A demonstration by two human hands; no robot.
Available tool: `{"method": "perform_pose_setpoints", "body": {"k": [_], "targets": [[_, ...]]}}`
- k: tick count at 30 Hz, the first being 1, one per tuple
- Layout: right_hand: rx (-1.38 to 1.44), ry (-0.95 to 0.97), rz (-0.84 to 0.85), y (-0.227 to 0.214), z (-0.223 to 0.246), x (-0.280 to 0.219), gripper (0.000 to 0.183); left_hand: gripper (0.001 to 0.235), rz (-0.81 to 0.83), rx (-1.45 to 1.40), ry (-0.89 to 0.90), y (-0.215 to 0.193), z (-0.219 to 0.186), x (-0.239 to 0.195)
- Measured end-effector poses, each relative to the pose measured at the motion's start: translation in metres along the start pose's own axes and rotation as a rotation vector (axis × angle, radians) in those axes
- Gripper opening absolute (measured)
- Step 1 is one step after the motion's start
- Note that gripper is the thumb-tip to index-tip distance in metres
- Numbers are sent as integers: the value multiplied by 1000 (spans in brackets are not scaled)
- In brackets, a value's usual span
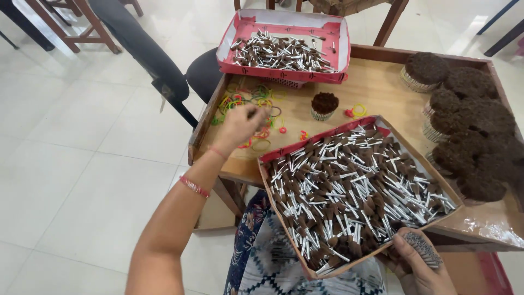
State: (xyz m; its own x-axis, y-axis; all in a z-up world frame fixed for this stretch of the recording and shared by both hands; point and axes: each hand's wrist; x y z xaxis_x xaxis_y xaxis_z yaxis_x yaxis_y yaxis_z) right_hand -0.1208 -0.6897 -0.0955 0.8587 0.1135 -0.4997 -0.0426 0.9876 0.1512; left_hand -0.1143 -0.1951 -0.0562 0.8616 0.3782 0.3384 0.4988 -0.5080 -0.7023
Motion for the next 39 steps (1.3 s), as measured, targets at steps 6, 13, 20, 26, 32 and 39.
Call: {"method": "perform_pose_setpoints", "body": {"k": [6, 13, 20, 26, 32, 39], "targets": [[125, 16, -107, 20, -3, 13, 21, 69, -202, -1065, -656, 43, 72, 119], [-127, 29, 102, 2, -7, 46, 26, 51, -427, -1257, -683, 53, 96, 152], [-144, 248, 234, 24, 66, 22, 25, 37, -409, -1282, -566, 20, 80, 116], [-38, 209, 196, 70, 89, -8, 28, 27, -444, -1300, -446, -17, 50, 74], [50, 19, 383, 56, 55, 18, 23, 25, -336, -1316, -344, -89, -32, -29], [26, -34, 521, -8, -1, 39, 20, 37, -402, -1448, -613, -142, -39, -198]]}}
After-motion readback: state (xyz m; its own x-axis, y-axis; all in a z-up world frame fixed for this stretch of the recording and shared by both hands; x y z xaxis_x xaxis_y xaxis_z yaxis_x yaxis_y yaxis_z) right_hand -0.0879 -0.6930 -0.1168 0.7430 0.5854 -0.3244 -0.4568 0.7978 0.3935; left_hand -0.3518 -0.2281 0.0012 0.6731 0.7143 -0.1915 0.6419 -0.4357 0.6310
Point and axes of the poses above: each hand's wrist, its own x-axis towards the middle knuckle, its own y-axis out of the palm, z = x × y, and after that the axes turned 4 degrees about -z, right-handed
